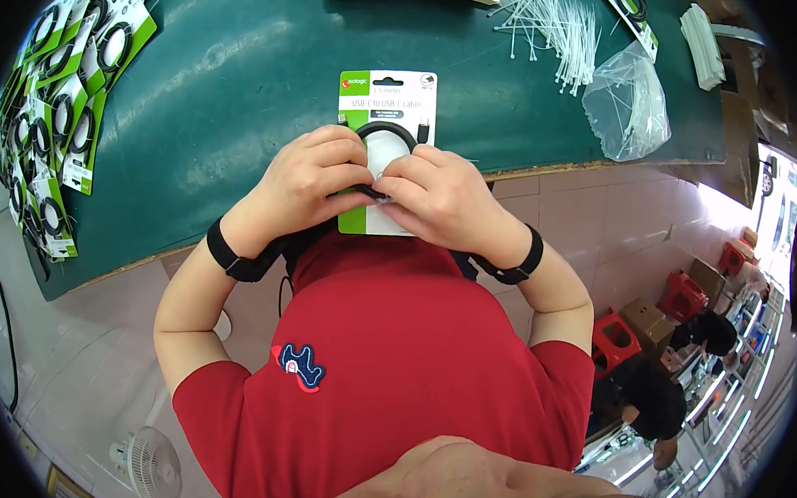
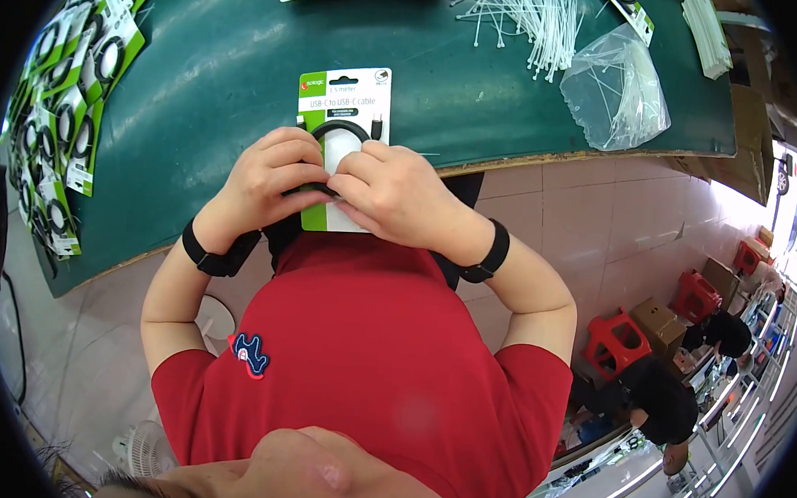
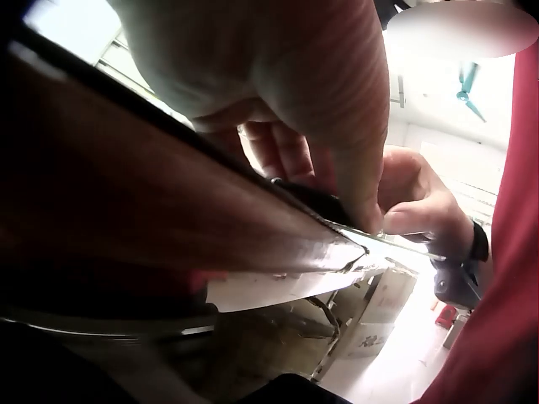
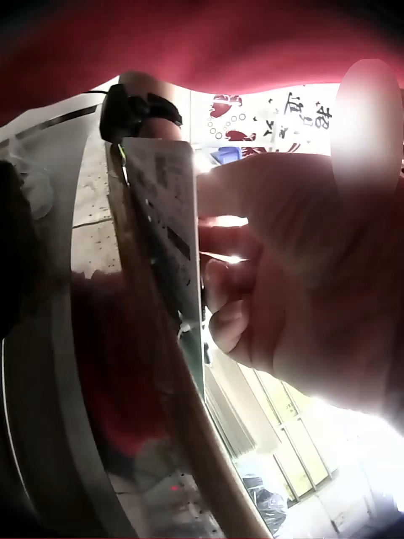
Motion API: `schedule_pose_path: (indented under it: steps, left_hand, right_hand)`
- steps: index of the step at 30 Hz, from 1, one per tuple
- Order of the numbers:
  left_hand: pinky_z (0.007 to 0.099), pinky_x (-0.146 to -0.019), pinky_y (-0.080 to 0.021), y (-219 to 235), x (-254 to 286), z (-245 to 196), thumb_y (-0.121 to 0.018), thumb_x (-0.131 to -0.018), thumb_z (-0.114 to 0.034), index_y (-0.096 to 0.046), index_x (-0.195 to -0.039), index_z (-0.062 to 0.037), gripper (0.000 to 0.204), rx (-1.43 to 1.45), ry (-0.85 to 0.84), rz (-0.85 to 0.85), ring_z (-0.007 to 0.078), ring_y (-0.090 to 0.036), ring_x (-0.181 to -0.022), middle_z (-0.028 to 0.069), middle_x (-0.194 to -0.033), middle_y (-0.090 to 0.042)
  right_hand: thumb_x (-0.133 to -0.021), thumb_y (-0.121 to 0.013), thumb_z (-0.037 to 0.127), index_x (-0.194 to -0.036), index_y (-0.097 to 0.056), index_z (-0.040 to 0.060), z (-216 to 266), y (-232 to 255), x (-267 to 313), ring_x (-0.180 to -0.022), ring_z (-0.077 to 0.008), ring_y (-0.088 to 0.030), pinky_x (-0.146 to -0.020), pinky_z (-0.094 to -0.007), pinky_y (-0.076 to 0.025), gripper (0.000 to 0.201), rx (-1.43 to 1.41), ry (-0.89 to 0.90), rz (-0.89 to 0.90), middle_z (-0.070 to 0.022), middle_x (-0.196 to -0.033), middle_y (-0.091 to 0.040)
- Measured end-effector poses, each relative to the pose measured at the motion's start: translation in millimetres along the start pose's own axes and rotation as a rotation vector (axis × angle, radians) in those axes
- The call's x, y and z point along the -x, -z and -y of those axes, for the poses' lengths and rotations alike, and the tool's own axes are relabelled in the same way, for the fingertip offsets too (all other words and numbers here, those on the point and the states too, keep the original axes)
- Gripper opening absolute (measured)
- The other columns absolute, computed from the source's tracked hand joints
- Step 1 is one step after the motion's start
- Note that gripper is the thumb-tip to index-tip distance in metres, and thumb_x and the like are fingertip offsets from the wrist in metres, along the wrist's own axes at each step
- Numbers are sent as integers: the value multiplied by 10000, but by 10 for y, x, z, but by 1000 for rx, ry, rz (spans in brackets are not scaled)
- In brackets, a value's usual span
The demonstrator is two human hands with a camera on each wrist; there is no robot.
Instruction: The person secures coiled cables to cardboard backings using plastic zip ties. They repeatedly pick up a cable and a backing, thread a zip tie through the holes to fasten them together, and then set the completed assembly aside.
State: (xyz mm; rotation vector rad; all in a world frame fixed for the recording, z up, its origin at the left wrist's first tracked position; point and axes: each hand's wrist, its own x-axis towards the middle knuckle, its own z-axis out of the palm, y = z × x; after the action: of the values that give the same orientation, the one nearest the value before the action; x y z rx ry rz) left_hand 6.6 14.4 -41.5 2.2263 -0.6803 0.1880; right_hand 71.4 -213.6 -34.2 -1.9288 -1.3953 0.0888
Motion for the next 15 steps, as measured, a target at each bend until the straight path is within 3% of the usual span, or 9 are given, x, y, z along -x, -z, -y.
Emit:
schedule_pose_path:
  steps: [5, 15]
  left_hand:
    - [391, -801, -550, -39, 16, 11, -829, -675, -124, -684, -878, -41, 262, -14, -9, 12, 296, -643, -939, 85, -937, -652]
    - [380, -807, -547, -97, 49, 16, -824, -688, -129, -696, -860, -48, 228, -47, -43, -27, 257, -656, -991, 68, -949, -651]
  right_hand:
    - [-645, -736, 35, -885, -654, 69, -32, -29, 22, -736, -246, -589, -632, -353, -515, 256, 6, -33, 29, -59, -873, -616]
    - [-665, -723, 40, -874, -648, 71, -98, 13, 18, -743, -247, -593, -643, -363, -514, 224, -23, -12, 58, -57, -860, -603]
